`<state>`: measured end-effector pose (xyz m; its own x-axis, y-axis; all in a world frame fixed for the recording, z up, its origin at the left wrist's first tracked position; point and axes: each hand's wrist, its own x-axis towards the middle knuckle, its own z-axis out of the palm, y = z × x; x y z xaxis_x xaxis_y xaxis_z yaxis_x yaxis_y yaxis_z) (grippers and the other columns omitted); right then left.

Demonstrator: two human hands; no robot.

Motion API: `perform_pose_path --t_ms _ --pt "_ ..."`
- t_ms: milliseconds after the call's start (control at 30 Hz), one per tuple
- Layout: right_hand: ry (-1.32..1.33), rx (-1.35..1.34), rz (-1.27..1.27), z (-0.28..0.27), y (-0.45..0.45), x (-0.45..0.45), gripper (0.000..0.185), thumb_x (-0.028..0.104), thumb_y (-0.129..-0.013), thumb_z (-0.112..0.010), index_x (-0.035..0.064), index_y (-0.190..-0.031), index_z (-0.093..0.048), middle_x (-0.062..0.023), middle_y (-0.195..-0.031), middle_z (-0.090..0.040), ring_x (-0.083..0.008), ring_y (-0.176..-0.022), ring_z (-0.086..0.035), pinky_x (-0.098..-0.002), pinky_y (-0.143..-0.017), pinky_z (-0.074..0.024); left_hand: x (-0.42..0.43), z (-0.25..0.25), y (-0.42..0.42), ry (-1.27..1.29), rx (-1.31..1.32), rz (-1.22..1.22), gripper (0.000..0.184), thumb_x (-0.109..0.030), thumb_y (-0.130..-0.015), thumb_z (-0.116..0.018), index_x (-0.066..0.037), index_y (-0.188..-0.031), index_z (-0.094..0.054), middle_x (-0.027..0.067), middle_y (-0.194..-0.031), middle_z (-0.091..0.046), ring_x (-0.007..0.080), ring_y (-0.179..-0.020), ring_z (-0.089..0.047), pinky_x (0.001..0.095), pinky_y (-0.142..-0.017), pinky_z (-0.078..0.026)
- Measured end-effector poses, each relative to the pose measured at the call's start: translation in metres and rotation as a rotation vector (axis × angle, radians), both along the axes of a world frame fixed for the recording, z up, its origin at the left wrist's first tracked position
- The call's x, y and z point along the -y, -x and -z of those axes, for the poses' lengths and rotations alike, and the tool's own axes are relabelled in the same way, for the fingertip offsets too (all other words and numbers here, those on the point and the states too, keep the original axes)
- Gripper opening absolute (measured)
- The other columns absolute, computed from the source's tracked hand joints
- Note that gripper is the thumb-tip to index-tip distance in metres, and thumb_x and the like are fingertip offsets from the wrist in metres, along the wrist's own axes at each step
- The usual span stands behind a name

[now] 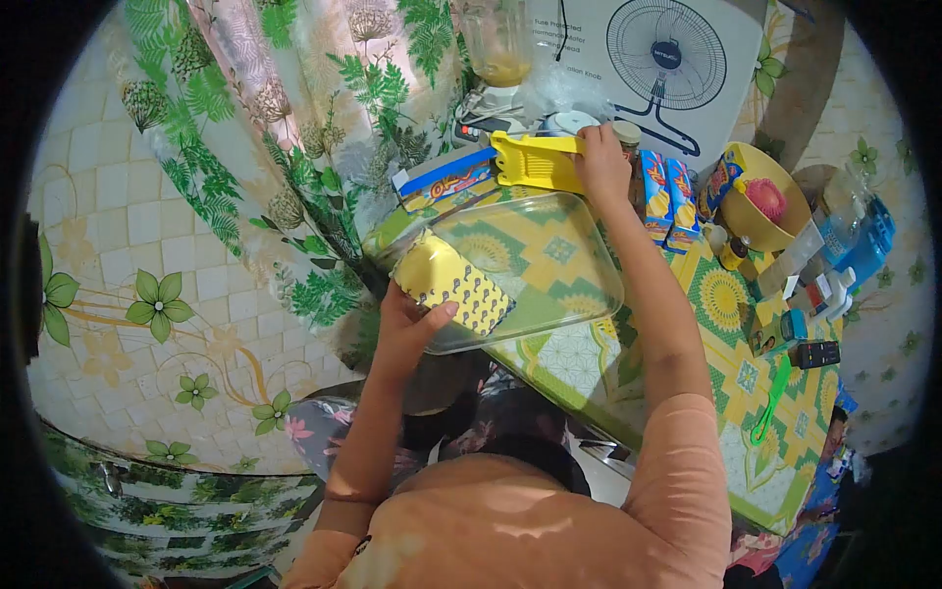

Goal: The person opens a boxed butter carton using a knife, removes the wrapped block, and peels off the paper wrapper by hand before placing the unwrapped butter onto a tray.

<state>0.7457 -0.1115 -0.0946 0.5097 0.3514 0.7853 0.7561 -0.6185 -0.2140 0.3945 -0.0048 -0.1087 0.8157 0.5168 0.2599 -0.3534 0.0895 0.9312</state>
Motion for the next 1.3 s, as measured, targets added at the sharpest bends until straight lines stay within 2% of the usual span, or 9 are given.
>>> perform_pose_path --t_ms 200,400,500,567,633,833,1033,1233,1300 --pt "0.064 -0.082 0.07 -0.005 -0.006 0.01 0.039 0.026 -0.077 -0.074 0.0116 -0.109 -0.057 -0.0095 -0.109 -0.054 -0.0312 -0.102 -0.057 -0.0434 -0.078 -0.0508 0.001 -0.001 0.0 0.011 0.008 -0.003 0.061 0.001 -0.08 -0.068 0.002 -0.133 -0.039 0.0116 -0.122 -0.056 0.0198 -0.111 -0.058 0.0346 -0.094 -0.049" --pt "0.113 0.103 0.121 -0.012 0.01 0.013 0.054 0.034 -0.078 -0.073 0.0108 -0.122 -0.055 -0.0135 -0.122 -0.054 -0.0345 -0.111 -0.052 -0.0453 -0.091 -0.0447 0.002 0.0 -0.002 -0.006 -0.004 -0.02 0.061 -0.001 -0.079 -0.07 0.001 -0.132 -0.04 0.0116 -0.121 -0.057 0.0195 -0.11 -0.058 0.0341 -0.092 -0.049" --pt "0.092 -0.014 -0.29 -0.032 0.044 0.013 0.063 0.04 -0.078 -0.074 0.0088 -0.128 -0.052 -0.0152 -0.126 -0.053 -0.0345 -0.113 -0.052 -0.0438 -0.094 -0.0441 -0.003 0.002 -0.002 -0.075 -0.04 -0.034 0.062 -0.005 -0.078 -0.072 0.001 -0.132 -0.041 0.0118 -0.122 -0.057 0.02 -0.11 -0.059 0.0342 -0.092 -0.049" --pt "0.093 -0.495 -0.636 -0.04 0.088 0.013 0.075 0.043 -0.076 -0.076 0.0035 -0.133 -0.048 -0.0148 -0.131 -0.052 -0.0298 -0.118 -0.051 -0.0402 -0.097 -0.0424 -0.002 -0.001 -0.003 -0.04 -0.065 -0.042 0.065 -0.003 -0.077 -0.072 0.0 -0.134 -0.04 0.0117 -0.123 -0.056 0.0205 -0.112 -0.058 0.0341 -0.094 -0.048" --pt "0.38 -0.776 -0.86 -0.049 0.121 0.021 0.091 0.046 -0.073 -0.079 0.004 -0.142 -0.039 -0.0149 -0.137 -0.048 -0.0282 -0.122 -0.048 -0.04 -0.102 -0.0397 -0.002 -0.003 -0.004 -0.031 -0.077 -0.047 0.067 -0.002 -0.076 -0.072 0.0 -0.135 -0.04 0.0117 -0.124 -0.056 0.021 -0.112 -0.058 0.0344 -0.096 -0.047" --pt "0.501 -1.017 -1.078 -0.03 0.159 0.011 0.112 0.04 -0.068 -0.084 0.0019 -0.15 -0.017 -0.0173 -0.141 -0.042 -0.0294 -0.127 -0.045 -0.0404 -0.106 -0.0366 -0.006 0.001 -0.003 -0.043 -0.061 -0.051 0.069 -0.005 -0.077 -0.073 0.0 -0.136 -0.038 0.0128 -0.125 -0.055 0.0217 -0.114 -0.057 0.0354 -0.097 -0.046" --pt "0.492 -1.088 -1.266 -0.022 0.165 0.005 0.118 0.04 -0.067 -0.085 -0.0031 -0.149 -0.012 -0.0229 -0.142 -0.041 -0.0323 -0.132 -0.042 -0.0385 -0.106 -0.0379 0.004 0.001 -0.005 0.001 -0.003 -0.048 0.068 -0.004 -0.077 -0.073 0.001 -0.134 -0.037 0.0136 -0.123 -0.055 0.0216 -0.114 -0.057 0.0356 -0.097 -0.046" --pt "0.35 -1.226 -1.313 -0.014 0.159 0.005 0.099 0.045 -0.082 -0.073 0.0017 -0.15 -0.016 -0.0217 -0.141 -0.043 -0.031 -0.131 -0.042 -0.0408 -0.106 -0.0369 0.003 0.007 -0.007 -0.007 -0.007 -0.141 0.067 -0.002 -0.076 -0.072 0.0 -0.133 -0.037 0.0116 -0.125 -0.052 0.0214 -0.116 -0.054 0.0342 -0.096 -0.046" --pt "0.35 -1.158 -1.209 -0.01 0.152 0.002 0.095 0.048 -0.085 -0.067 0.0038 -0.151 -0.015 -0.0183 -0.14 -0.044 -0.0257 -0.129 -0.043 -0.0406 -0.105 -0.0375 -0.001 0.01 -0.006 -0.022 0.03 -0.199 0.066 -0.003 -0.077 -0.072 0.0 -0.133 -0.038 0.0111 -0.125 -0.052 0.0206 -0.116 -0.054 0.0331 -0.094 -0.047"
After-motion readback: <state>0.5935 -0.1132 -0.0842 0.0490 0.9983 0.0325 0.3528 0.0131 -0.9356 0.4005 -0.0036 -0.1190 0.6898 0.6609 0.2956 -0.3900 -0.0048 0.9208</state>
